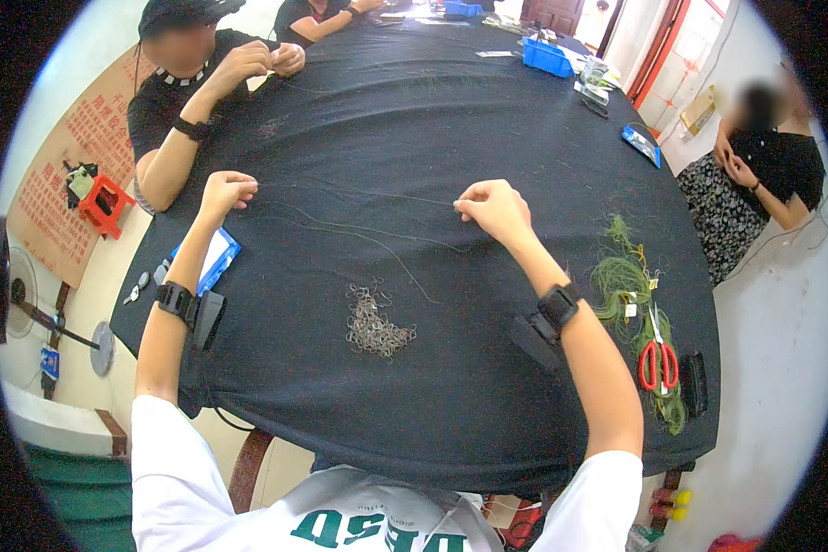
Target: The recorder is assembling fishing line and terminal tackle at a table.
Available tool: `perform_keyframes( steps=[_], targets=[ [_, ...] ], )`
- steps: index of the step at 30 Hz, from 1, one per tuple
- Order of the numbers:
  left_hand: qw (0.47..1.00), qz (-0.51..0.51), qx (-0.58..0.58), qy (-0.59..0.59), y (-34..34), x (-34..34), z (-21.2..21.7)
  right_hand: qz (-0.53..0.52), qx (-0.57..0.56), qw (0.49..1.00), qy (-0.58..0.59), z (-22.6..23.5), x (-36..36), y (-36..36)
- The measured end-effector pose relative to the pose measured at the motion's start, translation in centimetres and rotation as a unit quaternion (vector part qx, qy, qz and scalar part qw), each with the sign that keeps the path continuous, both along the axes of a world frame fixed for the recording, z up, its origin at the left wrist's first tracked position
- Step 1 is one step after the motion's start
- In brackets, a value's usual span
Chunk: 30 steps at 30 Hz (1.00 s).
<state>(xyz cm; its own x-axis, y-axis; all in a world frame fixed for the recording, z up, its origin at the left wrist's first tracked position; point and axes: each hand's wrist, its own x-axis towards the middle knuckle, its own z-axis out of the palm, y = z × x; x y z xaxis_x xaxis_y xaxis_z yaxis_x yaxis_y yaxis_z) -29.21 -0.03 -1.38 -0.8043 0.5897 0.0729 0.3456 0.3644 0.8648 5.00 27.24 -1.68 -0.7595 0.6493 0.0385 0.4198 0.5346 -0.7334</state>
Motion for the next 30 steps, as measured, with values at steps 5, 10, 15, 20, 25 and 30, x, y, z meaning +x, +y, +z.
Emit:
perform_keyframes(
  steps=[5, 10, 15, 20, 25, 30],
  targets=[
    [0.988, 0.040, -0.113, 0.095, 1.0, -0.1, -0.7, -0.058, 0.047, 0.995, -0.068, -0.2, -0.5, 0.0],
    [0.972, 0.031, -0.175, 0.154, 0.8, -0.6, -0.7, -0.088, 0.155, 0.980, -0.090, 1.4, 2.4, 2.0],
    [0.968, 0.024, -0.170, 0.184, 1.0, -0.7, -1.1, -0.051, 0.079, 0.995, -0.027, 5.2, 9.9, 5.1],
    [0.966, 0.028, -0.161, 0.199, 0.8, -0.5, -1.3, -0.064, 0.091, 0.992, -0.063, 6.7, 15.8, 4.5],
    [0.948, 0.026, -0.165, 0.270, 0.6, 0.4, -0.9, -0.067, 0.118, 0.988, -0.076, 3.8, 17.7, 4.1],
    [0.918, 0.024, -0.145, 0.369, -0.6, 1.0, -0.9, -0.144, 0.198, 0.965, -0.091, 2.4, 17.0, 4.8]
  ],
)
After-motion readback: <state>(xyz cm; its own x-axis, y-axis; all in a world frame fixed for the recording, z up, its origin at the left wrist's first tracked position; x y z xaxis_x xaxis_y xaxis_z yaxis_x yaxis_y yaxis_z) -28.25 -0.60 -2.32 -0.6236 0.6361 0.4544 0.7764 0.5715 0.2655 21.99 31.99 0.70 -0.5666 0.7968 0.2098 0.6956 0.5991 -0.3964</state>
